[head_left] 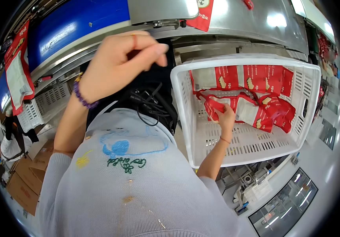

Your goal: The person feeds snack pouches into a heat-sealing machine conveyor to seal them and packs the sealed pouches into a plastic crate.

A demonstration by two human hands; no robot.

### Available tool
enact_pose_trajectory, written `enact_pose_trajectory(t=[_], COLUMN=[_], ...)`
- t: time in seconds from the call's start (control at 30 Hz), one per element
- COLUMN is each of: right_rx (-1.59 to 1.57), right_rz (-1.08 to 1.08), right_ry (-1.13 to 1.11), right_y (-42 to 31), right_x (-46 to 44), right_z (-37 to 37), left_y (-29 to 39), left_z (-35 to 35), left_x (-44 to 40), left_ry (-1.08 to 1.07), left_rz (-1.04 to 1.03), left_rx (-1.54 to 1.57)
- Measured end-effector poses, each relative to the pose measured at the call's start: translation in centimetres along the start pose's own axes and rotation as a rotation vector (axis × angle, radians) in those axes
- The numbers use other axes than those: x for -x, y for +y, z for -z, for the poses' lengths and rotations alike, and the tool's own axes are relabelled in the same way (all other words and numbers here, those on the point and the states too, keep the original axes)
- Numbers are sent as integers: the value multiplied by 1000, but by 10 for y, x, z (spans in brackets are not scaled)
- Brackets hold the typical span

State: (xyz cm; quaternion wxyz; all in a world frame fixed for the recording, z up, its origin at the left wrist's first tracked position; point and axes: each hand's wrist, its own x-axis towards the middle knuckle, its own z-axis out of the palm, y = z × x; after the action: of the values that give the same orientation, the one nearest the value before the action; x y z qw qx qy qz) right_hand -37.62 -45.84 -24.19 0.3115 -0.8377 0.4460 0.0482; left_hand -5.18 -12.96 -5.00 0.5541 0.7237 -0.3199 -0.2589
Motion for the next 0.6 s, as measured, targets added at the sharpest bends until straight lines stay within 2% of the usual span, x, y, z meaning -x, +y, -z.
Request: enact_pose_trajectory(t=[0.03,0.07,0.2,0.27,0.33,0.37,0.4,0.47,0.5,0.53,0.6], right_rx=[170,340,256,68,136,218,199,-159,-228,-181,-328], right_rz=[123,244,436,448,705,914,1023,1119,1170,1130,1036], right_ry=[1,5,97,144,228,281,301,578,770,917,764], right_y=[-31,-63,-196,-266,-316,-329,-343,-365,-371,-370,-369], right_x=[11,23,78,108,127,125,124,115,106,94,75], right_z=[19,38,115,126,124,122,119,94,92,97,82], left_y=[-8,1,-2,5,10,12,10,5,7,4,0], left_z=[-5,-6,-36,-54,-61,-58,-48,-26,-13,1,23], left_x=[-2,-5,-13,-9,-8,-4,-3,2,5,9,18], left_ry=[4,-79,-112,-242,-383,-235,-191,35,259,229,244], left_rz=[-89,10,-471,-476,-514,-560,-560,-280,-363,-215,-65], left_rx=[3,-21,-161,3,111,169,149,354,230,291,332])
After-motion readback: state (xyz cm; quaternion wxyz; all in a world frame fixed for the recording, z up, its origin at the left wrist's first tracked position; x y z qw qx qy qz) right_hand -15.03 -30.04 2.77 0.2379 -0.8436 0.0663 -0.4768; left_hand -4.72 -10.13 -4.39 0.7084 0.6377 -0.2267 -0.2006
